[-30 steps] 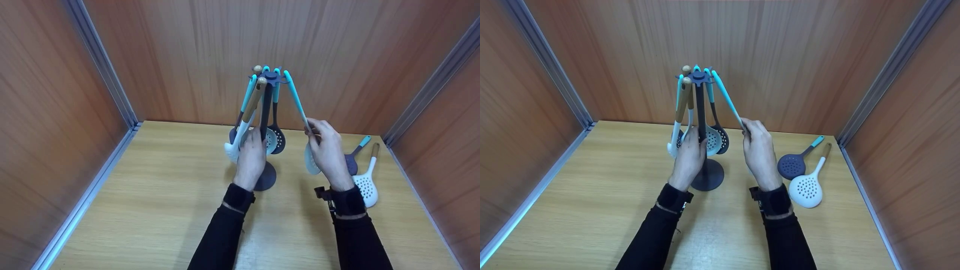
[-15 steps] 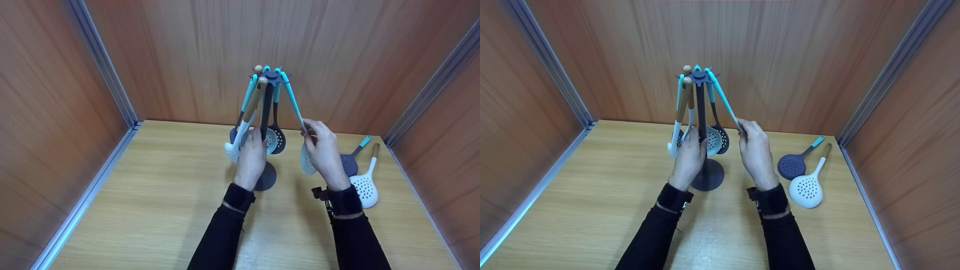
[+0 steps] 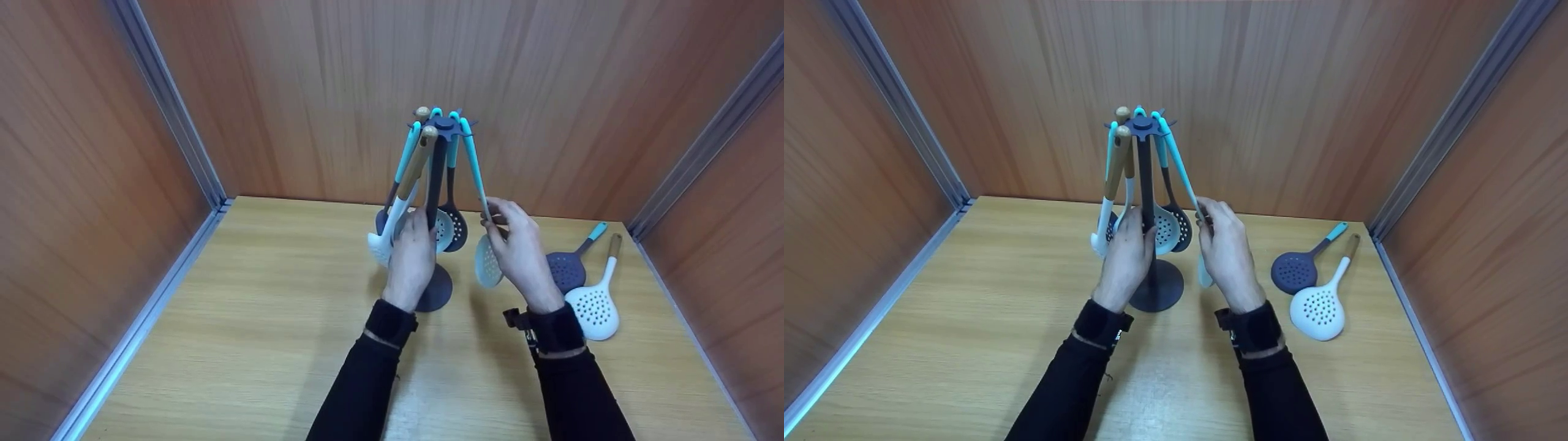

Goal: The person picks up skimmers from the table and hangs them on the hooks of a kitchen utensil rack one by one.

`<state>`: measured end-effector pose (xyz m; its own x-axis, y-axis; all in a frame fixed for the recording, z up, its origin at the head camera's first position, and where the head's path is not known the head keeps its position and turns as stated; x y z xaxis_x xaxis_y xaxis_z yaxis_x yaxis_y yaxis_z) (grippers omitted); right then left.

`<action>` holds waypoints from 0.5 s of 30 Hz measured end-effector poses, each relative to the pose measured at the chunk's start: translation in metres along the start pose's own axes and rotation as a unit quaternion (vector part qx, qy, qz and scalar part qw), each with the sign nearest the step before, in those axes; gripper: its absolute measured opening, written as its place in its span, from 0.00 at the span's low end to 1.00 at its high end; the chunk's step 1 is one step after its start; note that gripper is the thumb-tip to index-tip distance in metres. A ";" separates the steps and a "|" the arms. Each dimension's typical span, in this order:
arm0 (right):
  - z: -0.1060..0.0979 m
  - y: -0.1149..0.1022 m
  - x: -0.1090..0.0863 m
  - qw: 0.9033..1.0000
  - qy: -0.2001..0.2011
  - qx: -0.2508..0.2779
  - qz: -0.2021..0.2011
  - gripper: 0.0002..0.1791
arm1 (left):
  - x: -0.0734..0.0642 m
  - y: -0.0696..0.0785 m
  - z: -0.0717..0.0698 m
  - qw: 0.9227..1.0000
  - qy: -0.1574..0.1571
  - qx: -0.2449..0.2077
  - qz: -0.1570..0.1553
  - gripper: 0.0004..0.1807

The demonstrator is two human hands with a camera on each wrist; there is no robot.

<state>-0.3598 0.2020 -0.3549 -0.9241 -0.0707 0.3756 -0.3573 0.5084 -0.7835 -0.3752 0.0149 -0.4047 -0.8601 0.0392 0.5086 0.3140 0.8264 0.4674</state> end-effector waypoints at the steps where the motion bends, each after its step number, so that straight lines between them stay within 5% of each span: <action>1: 0.001 0.000 0.000 1.000 -0.002 0.001 0.003 0.23 | 0.000 0.000 0.000 1.000 0.000 0.001 0.000 0.20; 15: 0.023 0.005 0.002 1.000 -0.029 0.010 0.004 0.26 | 0.000 0.000 -0.001 1.000 0.003 0.007 0.002 0.22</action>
<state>-0.3666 0.1841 -0.3694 -0.9333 -0.1157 0.3400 -0.3512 0.4923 -0.7964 -0.3750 0.0143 -0.4042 -0.8563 0.0380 0.5150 0.3113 0.8337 0.4560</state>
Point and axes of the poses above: each hand's wrist, its own x-axis towards the middle knuckle, its own z-axis out of the palm, y = z × x, the point moved 9 cm from there along x, towards the middle knuckle, and after that the axes turned 7 degrees about x, right-handed, at the moved point
